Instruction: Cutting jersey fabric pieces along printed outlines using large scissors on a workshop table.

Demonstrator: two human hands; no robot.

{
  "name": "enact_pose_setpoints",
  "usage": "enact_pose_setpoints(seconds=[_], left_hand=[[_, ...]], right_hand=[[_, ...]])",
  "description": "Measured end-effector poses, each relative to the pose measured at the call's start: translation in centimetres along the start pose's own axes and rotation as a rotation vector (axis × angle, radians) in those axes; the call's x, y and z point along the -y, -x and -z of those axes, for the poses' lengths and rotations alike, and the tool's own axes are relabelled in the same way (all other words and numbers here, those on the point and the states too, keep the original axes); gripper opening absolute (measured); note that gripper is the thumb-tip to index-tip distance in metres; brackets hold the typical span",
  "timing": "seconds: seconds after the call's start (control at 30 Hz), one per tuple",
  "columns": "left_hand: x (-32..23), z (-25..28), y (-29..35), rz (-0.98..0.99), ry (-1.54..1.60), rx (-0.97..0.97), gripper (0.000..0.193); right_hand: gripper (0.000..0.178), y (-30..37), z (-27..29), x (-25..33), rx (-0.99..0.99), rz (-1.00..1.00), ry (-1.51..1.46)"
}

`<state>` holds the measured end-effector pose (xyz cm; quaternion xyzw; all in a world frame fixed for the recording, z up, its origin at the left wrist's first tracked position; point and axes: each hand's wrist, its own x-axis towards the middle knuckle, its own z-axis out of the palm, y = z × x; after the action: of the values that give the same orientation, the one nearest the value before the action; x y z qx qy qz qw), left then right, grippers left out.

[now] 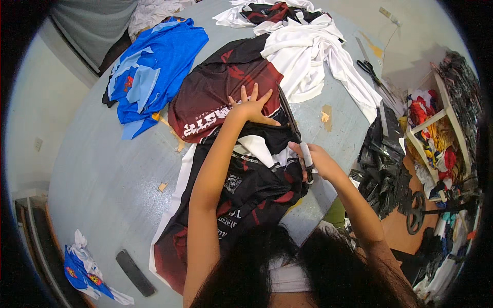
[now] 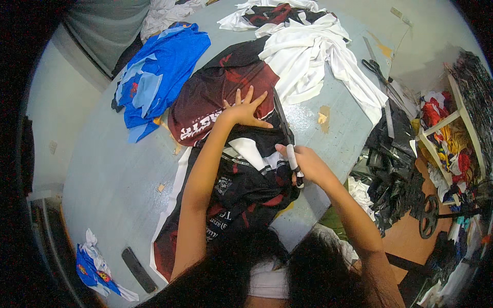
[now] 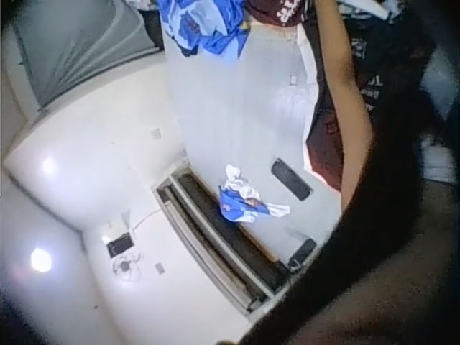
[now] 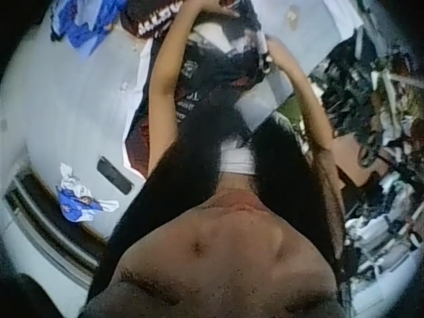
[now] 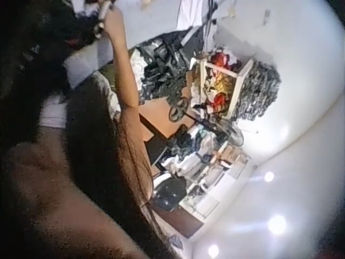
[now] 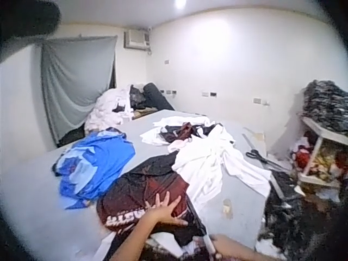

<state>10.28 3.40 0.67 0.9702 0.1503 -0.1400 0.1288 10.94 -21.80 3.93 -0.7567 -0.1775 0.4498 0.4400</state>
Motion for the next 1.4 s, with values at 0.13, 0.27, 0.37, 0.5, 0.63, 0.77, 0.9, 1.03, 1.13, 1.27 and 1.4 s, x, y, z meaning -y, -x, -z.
enact_pose_setpoints(seconds=[0.13,0.27,0.37,0.5,0.63,0.77,0.9,1.03,1.13,1.27,1.4], left_hand=[[-0.1,0.1,0.1,0.002,-0.005,0.007,0.125],[-0.1,0.3,0.2,0.0,-0.004,0.016,0.125],[-0.1,0.2,0.1,0.001,-0.001,0.016,0.125],[0.0,0.1,0.0,0.002,-0.005,0.017,0.125],[0.0,0.3,0.1,-0.001,-0.004,0.021,0.125],[-0.1,0.2,0.1,-0.004,-0.002,0.024,0.125],[0.1,0.3,0.1,-0.021,0.005,0.03,0.125],[-1.5,0.8,1.5,-0.053,-0.009,0.062,0.126],[-5.4,0.5,3.9,-0.073,0.004,0.121,0.122],[-9.0,1.0,4.6,-0.108,0.075,0.107,0.069],[-6.1,2.7,-1.0,-0.371,0.152,-0.245,0.04]], right_hand=[[0.057,0.3,-0.2,0.4,-0.021,0.007,0.001],[0.057,0.3,-0.2,0.4,-0.054,0.015,0.017],[0.056,0.1,0.0,0.1,-0.046,0.019,-0.021],[0.054,-0.1,0.3,-0.1,-0.057,0.022,-0.016],[0.046,-0.1,0.4,0.1,-0.072,0.01,-0.025],[0.044,-0.2,0.7,0.1,-0.1,-0.005,-0.019],[0.045,-0.3,1.3,-0.5,-0.101,0.024,-0.021],[0.046,0.5,2.6,-1.3,-0.082,0.039,-0.054],[0.046,2.5,4.9,-2.1,-0.024,0.022,-0.108],[0.045,6.7,7.4,-4.5,-0.083,-0.041,0.0],[0.043,9.3,8.3,-6.9,-0.117,-0.008,0.018]])
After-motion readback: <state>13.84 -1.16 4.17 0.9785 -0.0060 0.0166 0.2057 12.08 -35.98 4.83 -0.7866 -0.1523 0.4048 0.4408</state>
